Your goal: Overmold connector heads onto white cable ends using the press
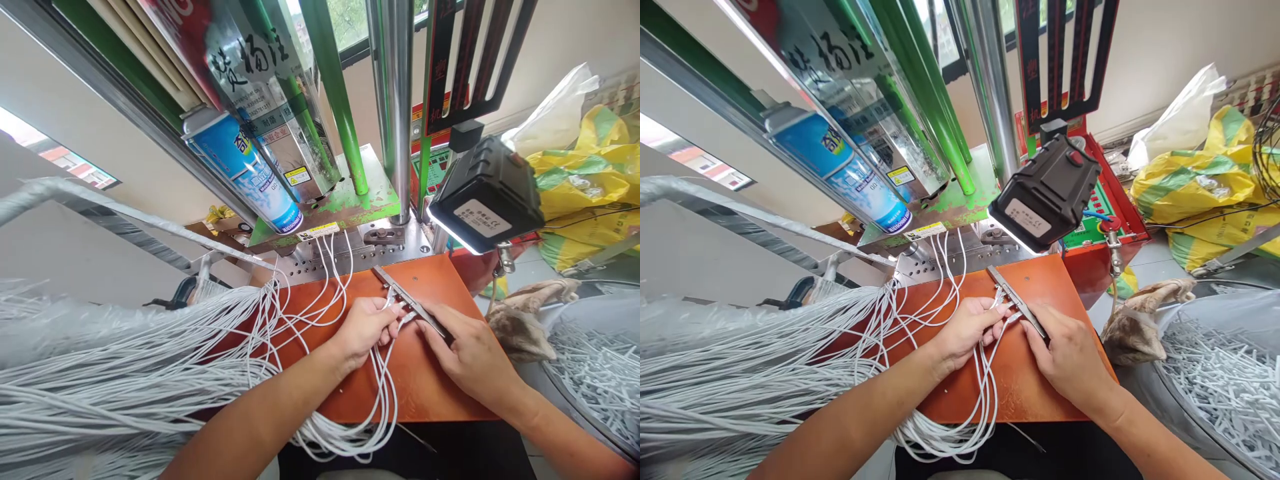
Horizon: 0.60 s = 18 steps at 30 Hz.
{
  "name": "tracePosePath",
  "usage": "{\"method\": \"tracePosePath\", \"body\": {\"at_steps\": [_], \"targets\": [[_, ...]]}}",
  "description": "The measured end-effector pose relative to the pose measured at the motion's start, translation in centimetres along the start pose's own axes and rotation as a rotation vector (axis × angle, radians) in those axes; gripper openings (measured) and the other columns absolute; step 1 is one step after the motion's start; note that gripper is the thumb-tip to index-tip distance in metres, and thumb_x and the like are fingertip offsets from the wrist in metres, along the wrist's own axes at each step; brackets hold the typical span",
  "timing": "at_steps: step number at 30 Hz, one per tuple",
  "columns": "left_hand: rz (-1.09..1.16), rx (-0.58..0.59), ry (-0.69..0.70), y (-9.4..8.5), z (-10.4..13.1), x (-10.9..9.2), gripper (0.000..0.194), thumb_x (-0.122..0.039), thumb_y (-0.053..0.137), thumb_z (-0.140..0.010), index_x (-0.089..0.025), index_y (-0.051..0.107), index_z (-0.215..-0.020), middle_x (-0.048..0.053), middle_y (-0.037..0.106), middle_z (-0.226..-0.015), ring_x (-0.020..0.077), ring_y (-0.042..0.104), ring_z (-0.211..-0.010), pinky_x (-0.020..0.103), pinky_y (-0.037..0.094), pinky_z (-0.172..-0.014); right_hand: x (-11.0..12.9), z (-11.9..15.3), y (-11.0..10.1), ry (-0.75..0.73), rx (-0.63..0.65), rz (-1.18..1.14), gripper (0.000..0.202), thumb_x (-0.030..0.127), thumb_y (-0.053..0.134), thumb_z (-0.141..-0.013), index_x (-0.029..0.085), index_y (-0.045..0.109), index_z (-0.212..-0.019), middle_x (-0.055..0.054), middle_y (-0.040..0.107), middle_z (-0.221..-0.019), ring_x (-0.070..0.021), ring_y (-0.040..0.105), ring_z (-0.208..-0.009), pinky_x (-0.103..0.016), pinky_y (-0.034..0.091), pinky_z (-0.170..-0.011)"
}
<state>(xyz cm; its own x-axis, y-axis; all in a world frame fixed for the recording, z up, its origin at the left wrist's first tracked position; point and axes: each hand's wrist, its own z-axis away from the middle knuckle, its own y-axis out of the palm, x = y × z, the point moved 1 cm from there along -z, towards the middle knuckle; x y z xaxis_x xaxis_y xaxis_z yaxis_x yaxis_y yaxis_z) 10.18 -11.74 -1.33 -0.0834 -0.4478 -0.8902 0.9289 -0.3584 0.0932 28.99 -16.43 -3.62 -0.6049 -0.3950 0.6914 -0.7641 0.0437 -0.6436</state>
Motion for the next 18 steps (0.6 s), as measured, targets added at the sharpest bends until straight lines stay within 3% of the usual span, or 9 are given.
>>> {"method": "tracePosePath", "body": {"at_steps": [2, 6, 8, 11, 14, 18], "targets": [[-0.133, 0.024, 0.012, -1.4, -0.3, -0.5, 0.043, -0.056, 0.069, -0.084, -0.013, 0.064, -0.081, 0.002, 0.061, -0.065, 0.0092, 0.05, -0.047, 0.021, 0.034, -0.047, -0.1, 0.2, 0.1, 0.053, -0.071, 0.05, 0.023, 0.031, 0.046, -0.106, 0.022, 0.062, -0.122, -0.008, 0.071, -0.11, -0.0245, 0.069, -0.098, -0.038, 0.052, -0.088], [-0.374, -0.22, 0.2, -3.4, -0.2, -1.3, 0.037, -0.048, 0.064, -0.09, -0.014, 0.063, -0.078, -0.003, 0.053, -0.061, 0.0087, 0.045, -0.051, 0.022, 0.034, -0.051, -0.5, 0.5, 0.2, 0.047, -0.142, 0.183, 0.027, 0.032, 0.045, -0.107, 0.019, 0.062, -0.123, -0.008, 0.068, -0.1, -0.0243, 0.066, -0.09, -0.039, 0.05, -0.084], [-0.381, -0.153, 0.238, -3.3, -0.2, -1.3, 0.039, -0.049, 0.067, -0.09, -0.014, 0.063, -0.074, -0.003, 0.051, -0.06, 0.0088, 0.042, -0.055, 0.023, 0.033, -0.054, -0.6, 0.5, 0.3, -0.006, -0.136, 0.217, 0.027, 0.032, 0.044, -0.108, 0.018, 0.062, -0.123, -0.007, 0.067, -0.098, -0.0237, 0.065, -0.088, -0.038, 0.049, -0.082], [-0.372, -0.007, 0.28, -2.2, -0.4, -1.2, 0.043, -0.051, 0.066, -0.092, -0.012, 0.068, -0.074, 0.001, 0.061, -0.068, 0.0119, 0.049, -0.064, 0.025, 0.037, -0.062, -0.5, 0.2, 0.4, -0.056, -0.118, 0.229, 0.026, 0.03, 0.044, -0.108, 0.016, 0.062, -0.121, -0.006, 0.065, -0.095, -0.022, 0.063, -0.085, -0.037, 0.048, -0.079], [-0.42, 0.023, 0.308, -1.4, -0.8, -1.4, 0.044, -0.05, 0.063, -0.095, -0.012, 0.073, -0.077, 0.004, 0.067, -0.073, 0.0145, 0.055, -0.069, 0.026, 0.04, -0.067, -0.5, 0.1, 0.4, -0.07, -0.1, 0.227, 0.026, 0.029, 0.044, -0.108, 0.016, 0.061, -0.122, -0.007, 0.065, -0.097, -0.0218, 0.063, -0.087, -0.036, 0.047, -0.078], [-0.377, 0.142, 0.196, -1.2, -0.9, -1.5, 0.048, -0.052, 0.06, -0.097, -0.012, 0.073, -0.073, 0.004, 0.065, -0.063, 0.0127, 0.056, -0.061, 0.025, 0.043, -0.068, -0.6, 0.1, 0.4, -0.068, -0.091, 0.187, 0.024, 0.027, 0.045, -0.108, 0.017, 0.061, -0.123, -0.007, 0.066, -0.101, -0.0217, 0.065, -0.092, -0.035, 0.047, -0.081]]}}
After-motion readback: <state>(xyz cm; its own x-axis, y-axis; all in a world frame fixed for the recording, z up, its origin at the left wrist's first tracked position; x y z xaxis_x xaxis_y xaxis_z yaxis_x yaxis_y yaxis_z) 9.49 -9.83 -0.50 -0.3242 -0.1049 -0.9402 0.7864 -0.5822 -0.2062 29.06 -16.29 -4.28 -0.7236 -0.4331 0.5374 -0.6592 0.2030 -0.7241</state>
